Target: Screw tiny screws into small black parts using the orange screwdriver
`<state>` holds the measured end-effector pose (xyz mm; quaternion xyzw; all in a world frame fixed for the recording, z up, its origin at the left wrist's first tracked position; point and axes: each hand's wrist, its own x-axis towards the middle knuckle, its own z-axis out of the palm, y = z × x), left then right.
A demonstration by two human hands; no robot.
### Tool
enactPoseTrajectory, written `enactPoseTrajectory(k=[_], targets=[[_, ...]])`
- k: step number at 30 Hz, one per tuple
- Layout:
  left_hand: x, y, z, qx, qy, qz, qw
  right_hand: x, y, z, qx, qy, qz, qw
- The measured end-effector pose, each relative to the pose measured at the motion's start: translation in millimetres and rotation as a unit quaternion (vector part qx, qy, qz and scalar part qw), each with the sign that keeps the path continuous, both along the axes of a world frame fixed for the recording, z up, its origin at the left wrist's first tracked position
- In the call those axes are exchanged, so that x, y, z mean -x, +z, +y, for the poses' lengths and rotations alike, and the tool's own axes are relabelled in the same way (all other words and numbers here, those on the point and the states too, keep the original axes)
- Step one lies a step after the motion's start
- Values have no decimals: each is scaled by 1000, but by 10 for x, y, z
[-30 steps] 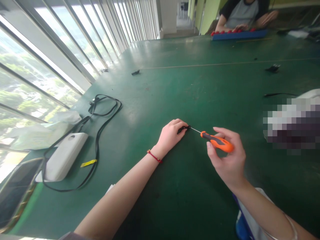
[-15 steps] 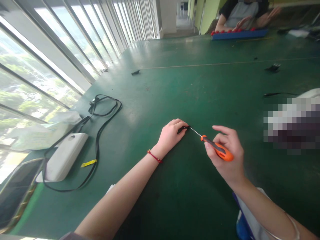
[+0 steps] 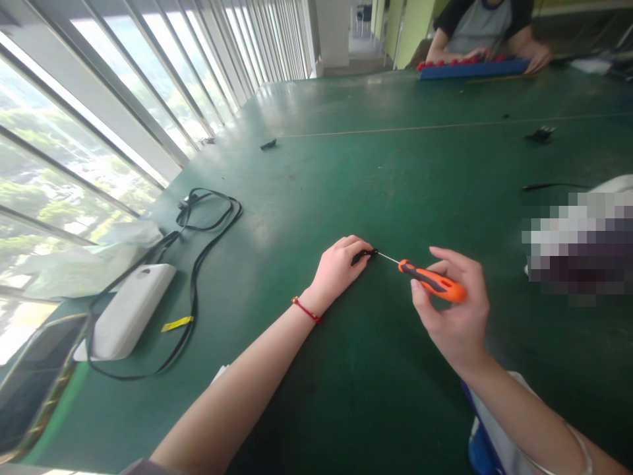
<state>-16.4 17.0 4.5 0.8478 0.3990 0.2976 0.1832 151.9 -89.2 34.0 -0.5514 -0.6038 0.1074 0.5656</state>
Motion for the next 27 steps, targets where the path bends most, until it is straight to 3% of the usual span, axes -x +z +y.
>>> enactPoseTrajectory(k=[2, 7, 12, 18, 23, 27], targets=[[0, 5, 0, 2, 0, 1, 1000, -6, 4, 0, -9, 2, 3, 1000], [0, 13, 2, 0, -2, 1, 1000, -30, 7, -6, 58, -15, -58, 997], [-3, 8, 4, -1, -1, 3, 1000, -28, 4, 8, 11, -22, -17, 1000], [2, 9, -1, 1, -2, 0, 1000, -38, 0, -7, 53, -20, -59, 997], [0, 10, 3, 1, 0, 2, 1000, -37, -8, 0, -1, -14, -24, 1000], [-1, 8, 2, 1, -2, -1, 1000, -44, -5, -6, 46, -28, -63, 997]])
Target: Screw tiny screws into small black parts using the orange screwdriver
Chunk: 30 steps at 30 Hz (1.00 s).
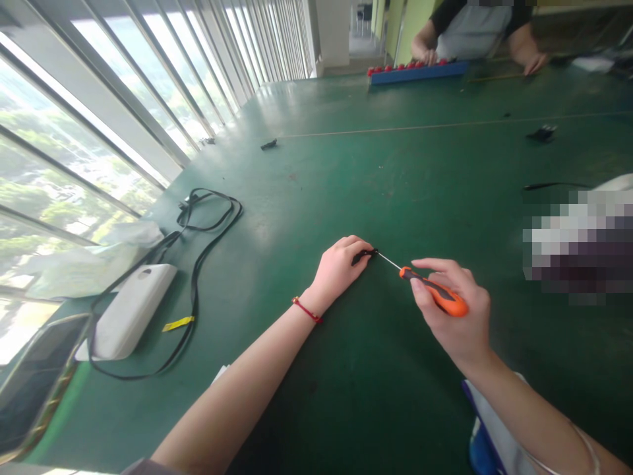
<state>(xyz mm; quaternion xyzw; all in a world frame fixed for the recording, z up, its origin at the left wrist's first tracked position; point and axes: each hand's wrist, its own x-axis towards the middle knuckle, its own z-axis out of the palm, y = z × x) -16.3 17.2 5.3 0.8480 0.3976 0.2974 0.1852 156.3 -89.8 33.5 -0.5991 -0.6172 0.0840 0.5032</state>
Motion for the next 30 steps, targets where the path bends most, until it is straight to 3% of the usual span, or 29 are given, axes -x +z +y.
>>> enactPoseTrajectory(k=[6, 11, 16, 21, 26, 30], targets=[[1, 6, -6, -1, 5, 4, 1000, 6, 2, 6, -38, 4, 23, 999], [0, 4, 3, -1, 1, 1, 1000, 13, -7, 10, 8, -8, 15, 1000], [3, -6, 4, 0, 3, 4, 1000, 6, 1, 15, -50, -22, 26, 998], [5, -10, -1, -4, 2, 1, 1000, -4, 7, 13, -2, -13, 2, 1000], [4, -6, -3, -2, 6, 4, 1000, 8, 12, 10, -46, 4, 34, 998], [3, -2, -2, -1, 3, 3, 1000, 8, 24, 1, 1, 6, 6, 1000]])
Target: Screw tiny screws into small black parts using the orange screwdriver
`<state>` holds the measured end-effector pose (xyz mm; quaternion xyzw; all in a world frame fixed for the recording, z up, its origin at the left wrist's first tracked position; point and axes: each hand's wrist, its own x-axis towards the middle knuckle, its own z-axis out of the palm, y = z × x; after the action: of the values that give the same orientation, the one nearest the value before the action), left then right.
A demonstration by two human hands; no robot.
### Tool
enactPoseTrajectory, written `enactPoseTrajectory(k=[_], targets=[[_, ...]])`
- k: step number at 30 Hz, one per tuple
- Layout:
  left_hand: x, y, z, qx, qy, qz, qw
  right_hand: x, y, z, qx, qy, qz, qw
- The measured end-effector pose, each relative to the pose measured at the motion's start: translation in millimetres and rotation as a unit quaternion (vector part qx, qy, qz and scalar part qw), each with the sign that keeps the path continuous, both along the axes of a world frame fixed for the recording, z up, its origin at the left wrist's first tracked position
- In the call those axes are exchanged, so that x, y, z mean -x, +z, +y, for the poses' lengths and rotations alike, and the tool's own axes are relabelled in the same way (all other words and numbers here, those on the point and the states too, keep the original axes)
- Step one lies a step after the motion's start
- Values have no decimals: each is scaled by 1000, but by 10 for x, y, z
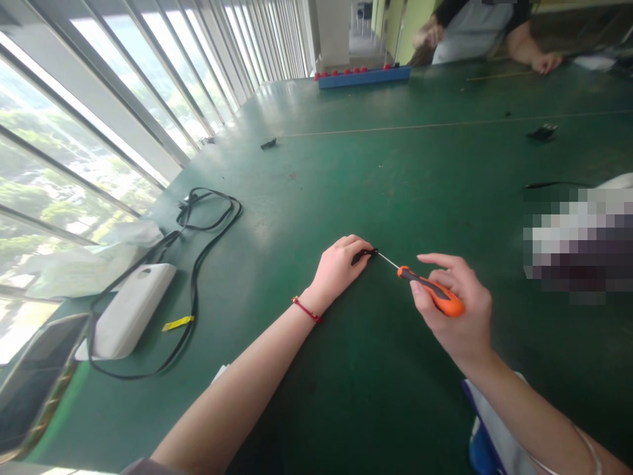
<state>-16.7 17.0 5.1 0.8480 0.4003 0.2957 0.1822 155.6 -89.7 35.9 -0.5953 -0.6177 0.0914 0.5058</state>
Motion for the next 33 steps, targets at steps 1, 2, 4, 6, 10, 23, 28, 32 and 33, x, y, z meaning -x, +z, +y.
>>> enactPoseTrajectory(k=[1, 2, 4, 6, 10, 23, 28, 32, 33], targets=[[-1, 1, 0, 1, 0, 0, 1000, 0, 1, -2, 1, -3, -4, 1000], [-1, 1, 1, 1, 0, 0, 1000, 0, 1, -4, -6, -7, -4, 1000], [-3, 2, 1, 2, 1, 0, 1000, 0, 2, -6, -32, -13, 6, 999], [-3, 3, 2, 2, 1, -1, 1000, -4, 6, -8, -44, -10, 8, 999], [-4, 0, 3, -1, 1, -4, 1000, -14, 17, -16, 4, 2, -28, 1000], [-12, 4, -2, 2, 3, -3, 1000, 2, 23, -17, 20, 5, -20, 1000], [-12, 4, 1, 0, 4, -3, 1000, -2, 12, -5, 14, 10, 13, 1000], [-12, 7, 1, 0, 5, -4, 1000, -5, 17, -15, 29, 7, -12, 999], [-11, 8, 1, 0, 6, -5, 1000, -4, 17, -16, 13, -1, -8, 1000]])
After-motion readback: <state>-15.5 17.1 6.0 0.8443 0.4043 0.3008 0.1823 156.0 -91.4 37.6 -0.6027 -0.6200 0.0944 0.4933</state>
